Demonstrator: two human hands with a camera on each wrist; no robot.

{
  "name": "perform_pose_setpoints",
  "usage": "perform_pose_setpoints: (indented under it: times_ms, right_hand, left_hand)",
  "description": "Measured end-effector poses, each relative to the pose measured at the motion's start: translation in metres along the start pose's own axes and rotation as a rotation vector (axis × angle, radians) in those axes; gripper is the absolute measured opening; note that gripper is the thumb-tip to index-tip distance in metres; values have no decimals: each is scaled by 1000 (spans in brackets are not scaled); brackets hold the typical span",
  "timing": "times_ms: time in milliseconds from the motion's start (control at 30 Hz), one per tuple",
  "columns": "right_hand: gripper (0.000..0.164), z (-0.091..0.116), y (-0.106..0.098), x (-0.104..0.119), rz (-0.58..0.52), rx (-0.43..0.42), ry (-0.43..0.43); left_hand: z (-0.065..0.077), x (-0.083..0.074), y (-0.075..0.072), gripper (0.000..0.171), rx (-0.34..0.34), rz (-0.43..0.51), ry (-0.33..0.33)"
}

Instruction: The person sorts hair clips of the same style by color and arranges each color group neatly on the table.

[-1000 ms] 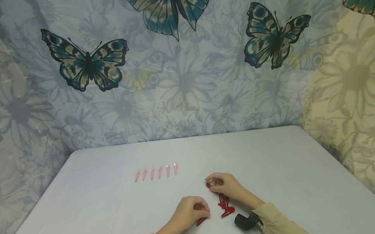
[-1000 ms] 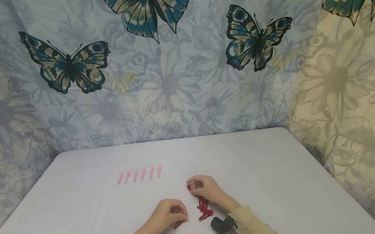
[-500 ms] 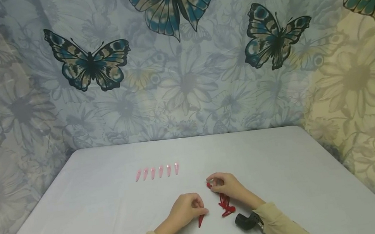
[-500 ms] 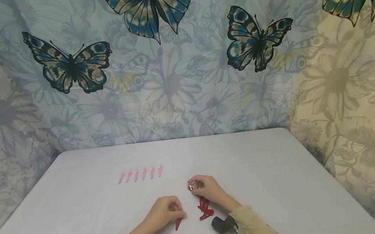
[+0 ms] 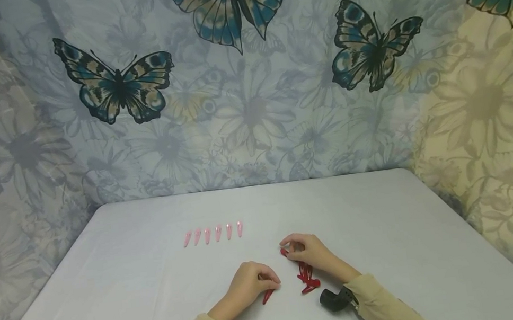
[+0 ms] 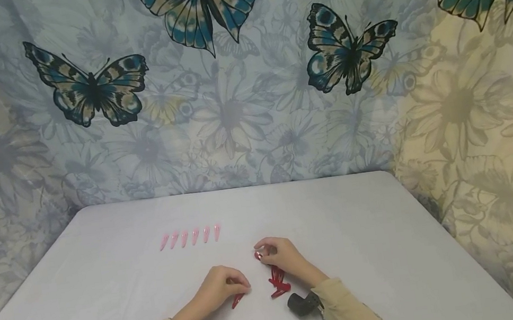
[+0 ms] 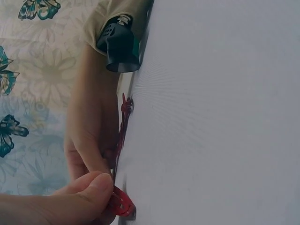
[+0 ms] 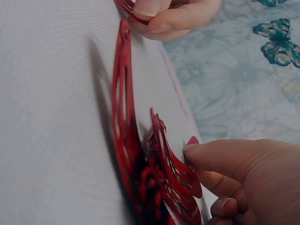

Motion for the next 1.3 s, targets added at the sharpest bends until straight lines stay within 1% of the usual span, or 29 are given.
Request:
perform_pose_setpoints:
  times_ms: [133,300,433,533,633,767,867,967,1033,1167,1233,1300]
  right_hand:
    - [23,-1,0,1,4,2,-4]
    - [23,0,0,2,27,11,-1]
    - [22,0,0,2,26,11,8]
    - [22,-1,1,2,21,10,14]
    - [21,-1,1,2,18,10,14]
    - [21,-1,2,2,19,10,7]
    - [20,-1,1,2,17,11,3]
    - [20,-1,1,2,13,12,-2]
    - [20,-1,0,1,15,11,-2]
    - [20,-1,-1,1,16,9,2]
    - [20,0,0,0,10,8,4]
    - [20,0,0,0,6,6,8]
  left_hand:
    - [0,0,0,5,36,24,10]
    - [0,0,-1,8,80,45,-1]
    - [1,-1,1,11,134,84,-11]
    - [3,-1,2,8,165,123,-17]
    - [3,0,2,6,162,109,-15]
    - [2,3,0,8,154,47,4]
    - [1,4,-2,4,170,27,29]
    - [0,4,-2,3,207,27,41]
    - [0,4,-3,5,245,35,44]
    - [0,3,-4,13,316,9,59]
    - [0,2,-4,16,337,-17,74]
    - [0,1,-4,18,347,-23,76]
Point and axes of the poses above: each hand's wrist, its own z-axis away from the middle knuckle, its own y-axis out of the palm, x = y × z, the point moved 4 cm from there along -z, towards the middle knuckle, and after that the axes turned 9 degrees about -y, right-handed, at the moved point
